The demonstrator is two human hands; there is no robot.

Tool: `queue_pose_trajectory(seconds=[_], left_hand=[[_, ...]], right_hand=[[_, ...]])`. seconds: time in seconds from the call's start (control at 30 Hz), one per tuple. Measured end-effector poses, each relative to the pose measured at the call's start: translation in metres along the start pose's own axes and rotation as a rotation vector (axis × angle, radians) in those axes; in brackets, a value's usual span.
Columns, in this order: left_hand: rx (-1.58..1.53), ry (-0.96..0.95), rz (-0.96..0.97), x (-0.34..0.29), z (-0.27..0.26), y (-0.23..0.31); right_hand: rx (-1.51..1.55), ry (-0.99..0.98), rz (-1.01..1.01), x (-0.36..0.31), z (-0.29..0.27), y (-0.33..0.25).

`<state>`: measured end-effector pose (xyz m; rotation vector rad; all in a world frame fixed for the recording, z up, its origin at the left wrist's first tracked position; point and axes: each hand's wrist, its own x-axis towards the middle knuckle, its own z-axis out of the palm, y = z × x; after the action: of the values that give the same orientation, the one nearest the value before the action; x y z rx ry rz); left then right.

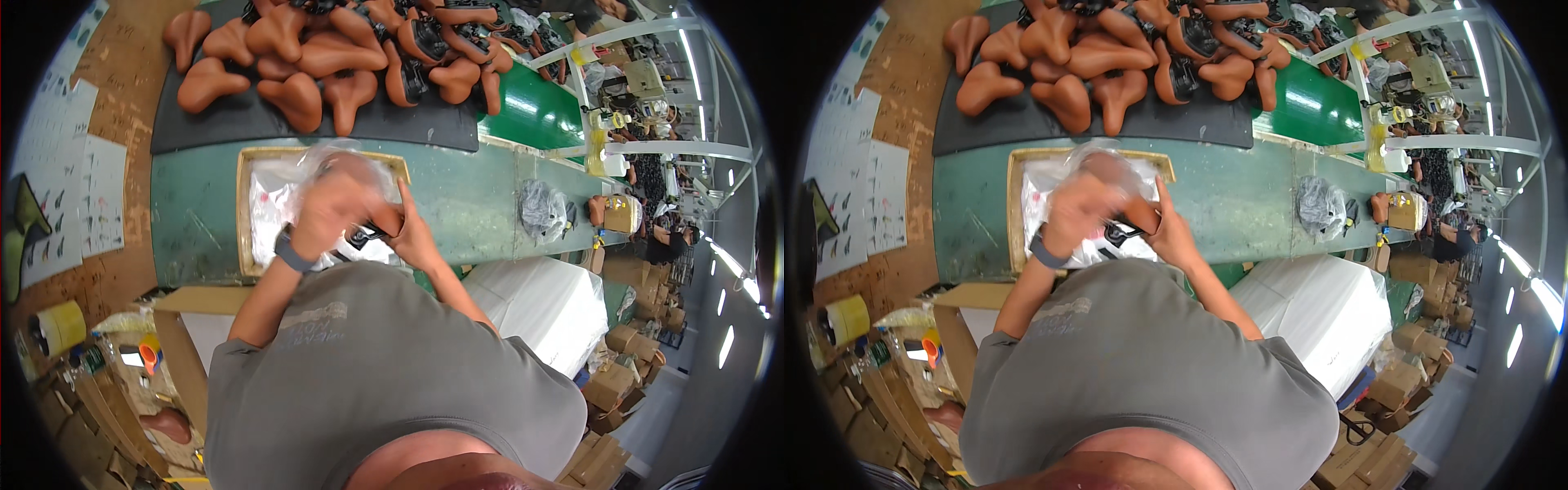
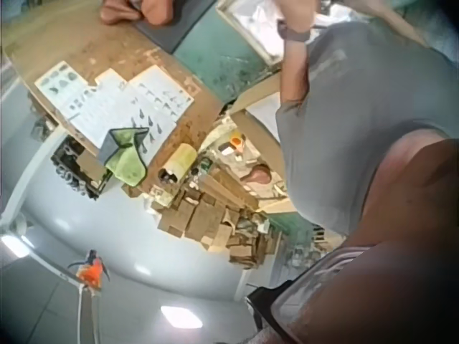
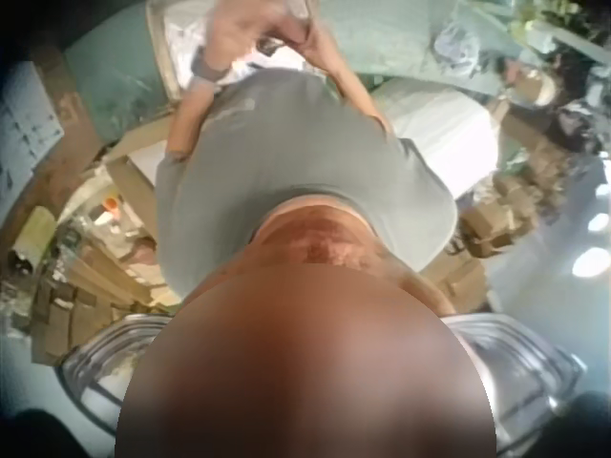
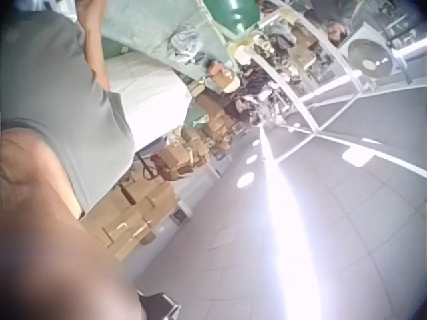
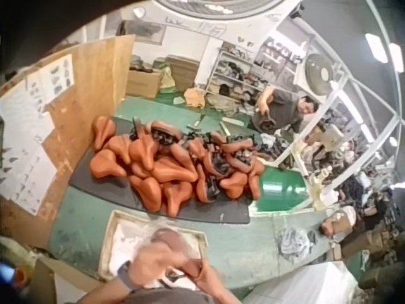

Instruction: The recorder assembles a cardboard box, tapes it shut, packs it with plastic-wrapped bicycle seats and foam padding, then moves to a conveyor belt to sort more seats.

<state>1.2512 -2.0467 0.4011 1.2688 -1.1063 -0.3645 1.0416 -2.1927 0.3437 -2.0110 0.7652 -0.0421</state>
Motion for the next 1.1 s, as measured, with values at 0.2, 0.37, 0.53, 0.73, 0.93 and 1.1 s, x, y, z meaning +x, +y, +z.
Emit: queue_pose_trajectory(seconds=[0.2,0.37,0.53,0.73,0.93,1.1], left_hand=[[0.016,0.245,-0.2,0.018,-0.044,-0.018],[0.22,1.083,-0.401,0.021,-0.166,-0.057],[1.025,0.963,-0.19,0.043,-0.125,-0.046],[0.5,0.143,-0.523,0.001,0.029,-0.158],[0.608,-0.459,-0.604,-0.086,0.155,-0.271],[0.664,-0.358,-0.589,-0.125,0.184,-0.317]], right_hand=[[1.132,-0.428,0.364,0.106,-0.068,0.04],[1.016,0.295,0.401,0.315,-0.122,0.171],[1.469,0.439,0.803,0.498,-0.184,0.234],[1.333,0.331,0.62,0.507,-0.18,0.309],[-0.149,0.495,0.407,0.224,-0.094,0.343],[0.655,0.301,0.702,0.014,-0.048,0.291]])
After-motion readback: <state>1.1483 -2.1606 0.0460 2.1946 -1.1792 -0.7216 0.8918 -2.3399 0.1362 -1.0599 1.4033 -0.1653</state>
